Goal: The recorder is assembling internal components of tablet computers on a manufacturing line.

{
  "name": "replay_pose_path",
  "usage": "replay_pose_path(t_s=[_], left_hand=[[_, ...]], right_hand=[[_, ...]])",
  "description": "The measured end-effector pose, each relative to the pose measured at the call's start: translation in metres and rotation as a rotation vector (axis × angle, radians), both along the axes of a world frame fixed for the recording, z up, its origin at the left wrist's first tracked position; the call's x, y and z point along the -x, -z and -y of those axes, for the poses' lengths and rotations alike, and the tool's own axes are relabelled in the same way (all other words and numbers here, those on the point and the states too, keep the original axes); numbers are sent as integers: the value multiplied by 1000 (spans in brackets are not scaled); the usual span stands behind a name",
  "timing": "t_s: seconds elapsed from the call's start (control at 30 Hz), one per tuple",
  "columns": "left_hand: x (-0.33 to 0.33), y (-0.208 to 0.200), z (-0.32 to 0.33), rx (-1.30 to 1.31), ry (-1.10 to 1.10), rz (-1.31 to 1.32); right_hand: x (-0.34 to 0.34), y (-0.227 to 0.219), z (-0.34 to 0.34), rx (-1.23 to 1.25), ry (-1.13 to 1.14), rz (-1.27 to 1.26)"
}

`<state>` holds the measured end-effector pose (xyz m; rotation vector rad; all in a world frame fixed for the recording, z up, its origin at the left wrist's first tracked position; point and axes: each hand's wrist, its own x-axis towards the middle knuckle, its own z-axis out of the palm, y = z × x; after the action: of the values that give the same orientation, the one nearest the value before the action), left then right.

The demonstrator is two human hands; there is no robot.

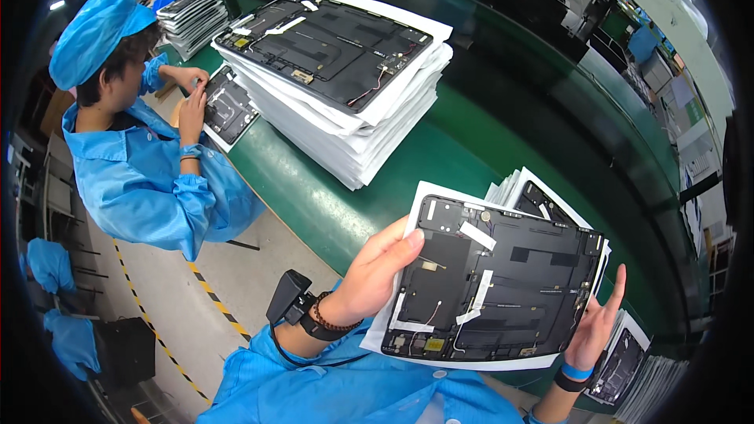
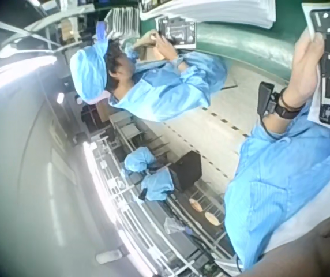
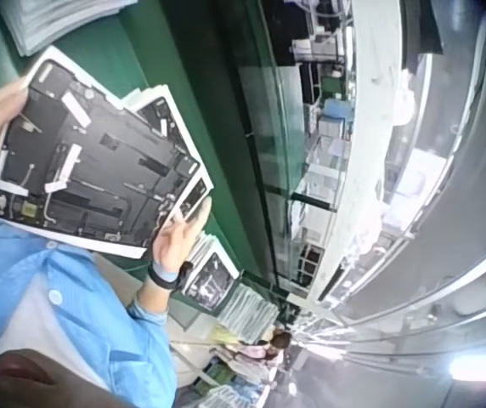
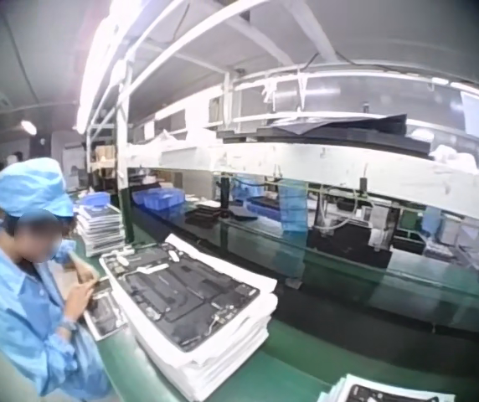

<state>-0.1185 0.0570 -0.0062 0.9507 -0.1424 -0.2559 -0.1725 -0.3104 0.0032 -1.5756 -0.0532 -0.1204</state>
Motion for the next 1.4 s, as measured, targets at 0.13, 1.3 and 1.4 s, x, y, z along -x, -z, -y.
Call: replay_pose_path(t_s=[0.13, 1.3, 1.4], left_hand=[[2, 5, -4, 26, 26, -3], [8, 6, -16, 168, -28, -126], [0, 8, -17, 191, 6, -128]], right_hand=[[2, -3, 7, -74, -41, -27], [-3, 2, -5, -137, -60, -189], [-8, -2, -8, -148, -128, -177]])
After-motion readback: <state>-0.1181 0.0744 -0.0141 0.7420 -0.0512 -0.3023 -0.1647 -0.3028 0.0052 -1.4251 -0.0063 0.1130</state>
